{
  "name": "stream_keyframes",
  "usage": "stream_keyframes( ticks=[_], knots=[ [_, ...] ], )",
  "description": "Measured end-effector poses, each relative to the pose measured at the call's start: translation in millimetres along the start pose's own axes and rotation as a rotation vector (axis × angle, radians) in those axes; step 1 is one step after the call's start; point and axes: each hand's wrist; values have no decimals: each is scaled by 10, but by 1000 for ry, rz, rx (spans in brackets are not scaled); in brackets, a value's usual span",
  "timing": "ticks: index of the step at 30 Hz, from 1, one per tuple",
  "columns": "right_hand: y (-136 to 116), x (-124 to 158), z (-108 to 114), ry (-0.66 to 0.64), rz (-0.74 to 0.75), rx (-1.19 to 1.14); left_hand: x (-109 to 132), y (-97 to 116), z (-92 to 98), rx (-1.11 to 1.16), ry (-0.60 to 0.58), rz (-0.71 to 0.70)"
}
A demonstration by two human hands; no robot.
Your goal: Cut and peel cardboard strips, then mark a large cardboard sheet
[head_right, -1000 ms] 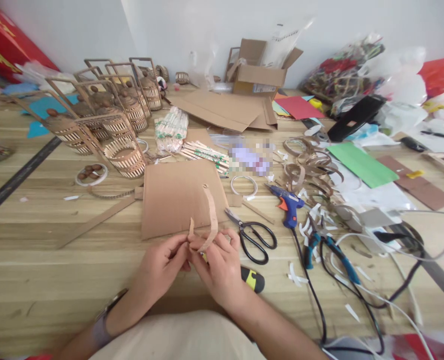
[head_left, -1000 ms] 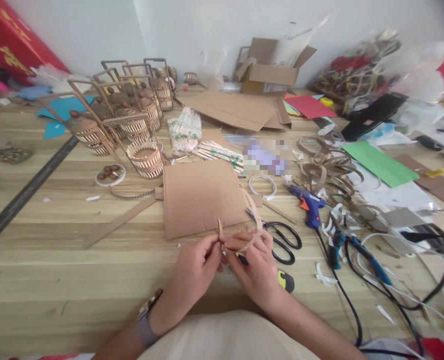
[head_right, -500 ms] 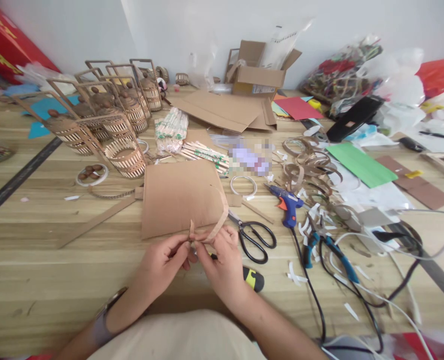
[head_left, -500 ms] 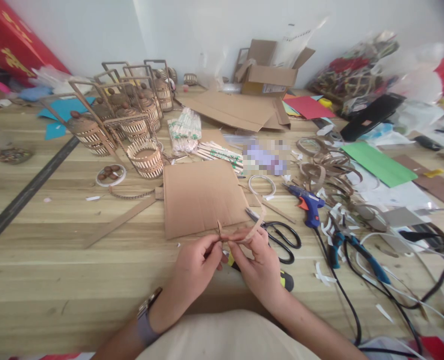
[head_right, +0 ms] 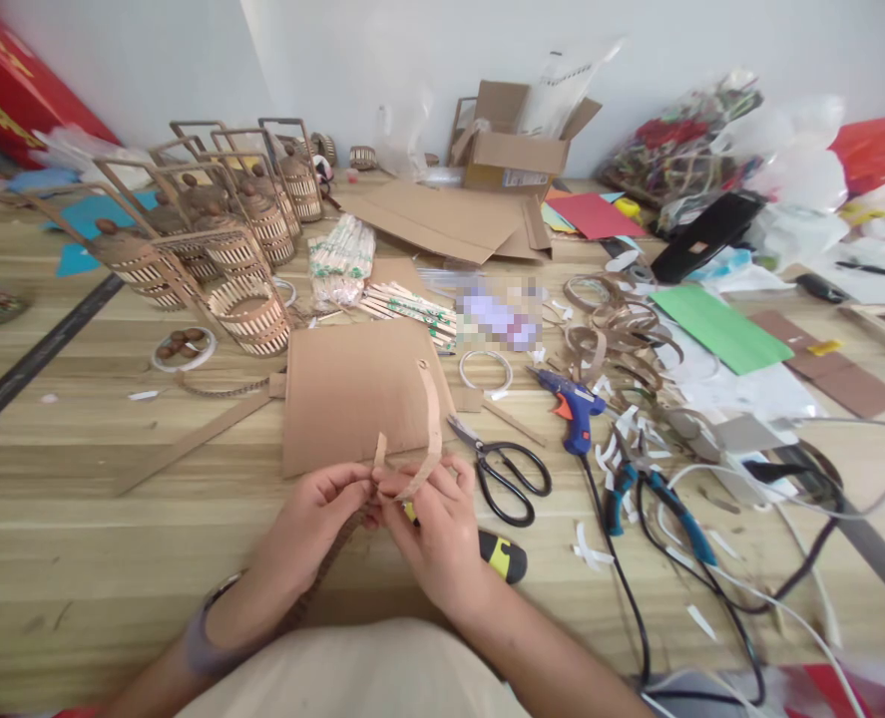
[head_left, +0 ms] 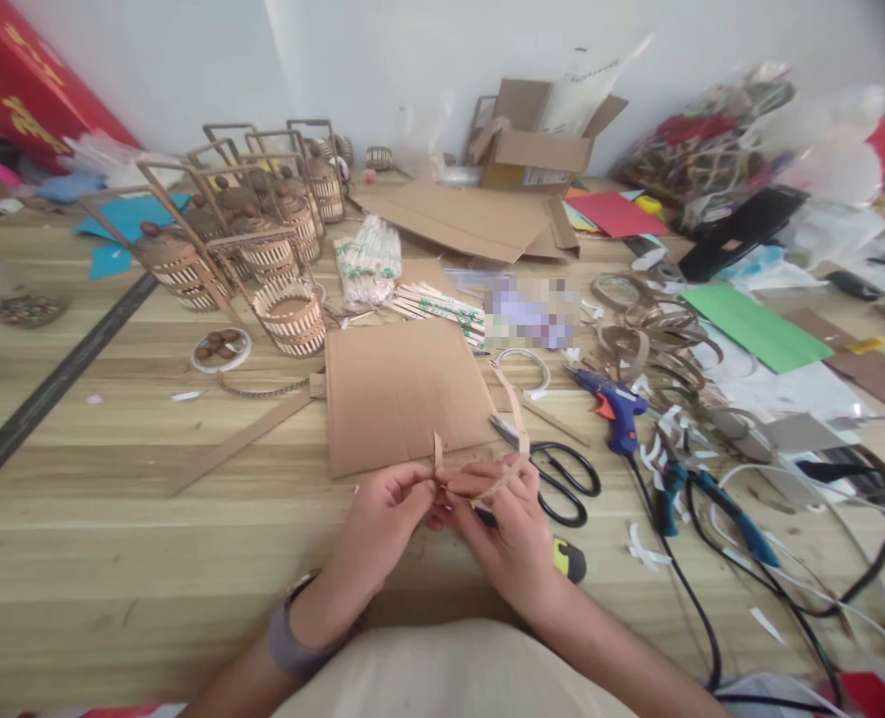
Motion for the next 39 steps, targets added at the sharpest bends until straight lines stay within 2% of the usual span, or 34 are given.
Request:
stream_keyframes(
  ticks=[15, 17, 22, 24, 29, 33, 39],
  knots=[
    [-23, 5, 16, -18, 4, 2, 12, -16, 12, -56, 33, -29],
    [-17, 9, 14, -32, -60, -26, 13, -30, 26, -72, 22, -32],
    [64, 57, -28, -133, -411, -322, 25, -64, 49, -117, -26, -58],
    [95, 75, -44, -141, -464, -405, 26, -71, 50, -119, -34, -62],
    [91, 68, -30, -94, -385, -311, 6, -90, 44, -93, -74, -55],
    [65, 33, 2, -76, -250, -155, -7, -98, 48, -130, -99, -73],
    [61, 7, -13, -25, -40, 15, 13, -93, 62, -279, -64, -163]
  ],
)
Point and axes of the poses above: each hand's wrist, its own x-axis away from the middle knuckle, its own z-axis out of the back of the hand, y = z × x, and after that the axes turned 12 degrees about x, right-handed
